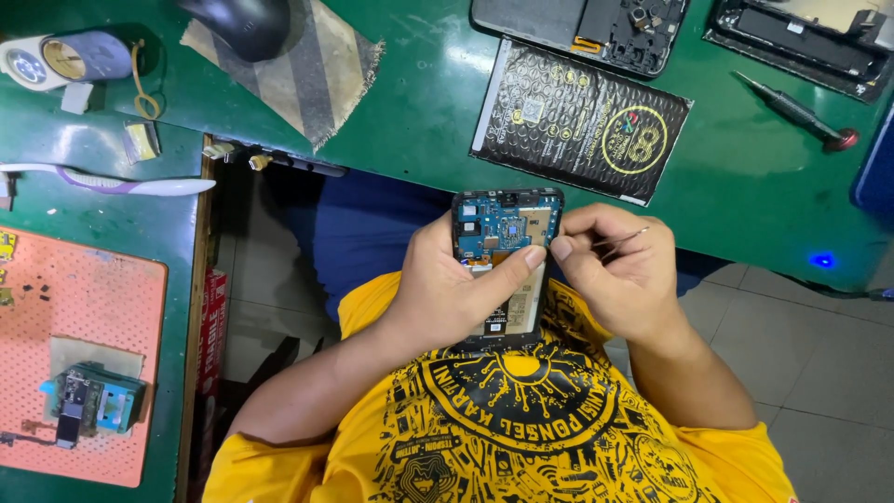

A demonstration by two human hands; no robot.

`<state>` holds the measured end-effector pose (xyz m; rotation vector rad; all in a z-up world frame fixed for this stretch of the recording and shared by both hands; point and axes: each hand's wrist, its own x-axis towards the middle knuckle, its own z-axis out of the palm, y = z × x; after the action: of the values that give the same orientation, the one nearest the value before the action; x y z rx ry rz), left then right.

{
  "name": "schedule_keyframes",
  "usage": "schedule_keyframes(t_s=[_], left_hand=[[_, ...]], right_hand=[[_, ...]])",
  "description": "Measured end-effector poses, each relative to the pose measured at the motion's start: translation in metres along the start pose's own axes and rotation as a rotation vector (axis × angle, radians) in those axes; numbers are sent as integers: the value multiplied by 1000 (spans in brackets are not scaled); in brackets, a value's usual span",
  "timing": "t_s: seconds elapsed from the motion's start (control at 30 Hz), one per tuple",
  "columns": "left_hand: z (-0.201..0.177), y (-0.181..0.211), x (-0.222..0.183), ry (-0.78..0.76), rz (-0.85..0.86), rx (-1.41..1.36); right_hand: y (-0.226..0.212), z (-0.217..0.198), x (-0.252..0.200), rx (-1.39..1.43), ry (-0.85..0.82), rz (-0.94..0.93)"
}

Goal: The person is repairing a disassembled smartphone on a green workbench. They use tweezers to carefully manipulate and connect small ribbon cables and components on the phone's motherboard. The person also briefly tests the phone's screen, which lights up with a green circle.

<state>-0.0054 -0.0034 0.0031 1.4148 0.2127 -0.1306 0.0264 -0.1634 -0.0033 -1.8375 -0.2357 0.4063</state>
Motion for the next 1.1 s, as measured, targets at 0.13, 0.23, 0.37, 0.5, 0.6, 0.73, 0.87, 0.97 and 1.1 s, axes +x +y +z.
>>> schedule_keyframes(t_s=[0.13, 0.23, 0.37, 0.5, 0.6, 0.73, 0.87, 0.97, 1.1], left_hand=[[1, 3, 0, -27, -21, 32], [-1, 6, 1, -62, -38, 40], [-8, 9, 4, -198, -212, 221], [-6, 13, 7, -229, -209, 255], [-7, 27, 19, -271, -267, 393], [-7, 46, 38, -457, -21, 736], [-3, 49, 68, -505, 533, 1165], [0, 43, 95, -562, 680, 1285], [-3, 32, 113, -639, 656, 1192]], right_hand=[[-2, 0, -1, 3, 36, -18], [-4, -1, -1, -13, 30, -57], [-1, -5, -5, -181, 118, -124], [6, -10, -9, -138, 145, -56], [4, -20, -11, -68, 90, -82], [6, -49, -14, -203, 287, -107], [32, -81, -6, -968, 506, -163], [45, -93, 0, -1236, 561, -242], [35, -96, 5, -1279, 585, -237]])
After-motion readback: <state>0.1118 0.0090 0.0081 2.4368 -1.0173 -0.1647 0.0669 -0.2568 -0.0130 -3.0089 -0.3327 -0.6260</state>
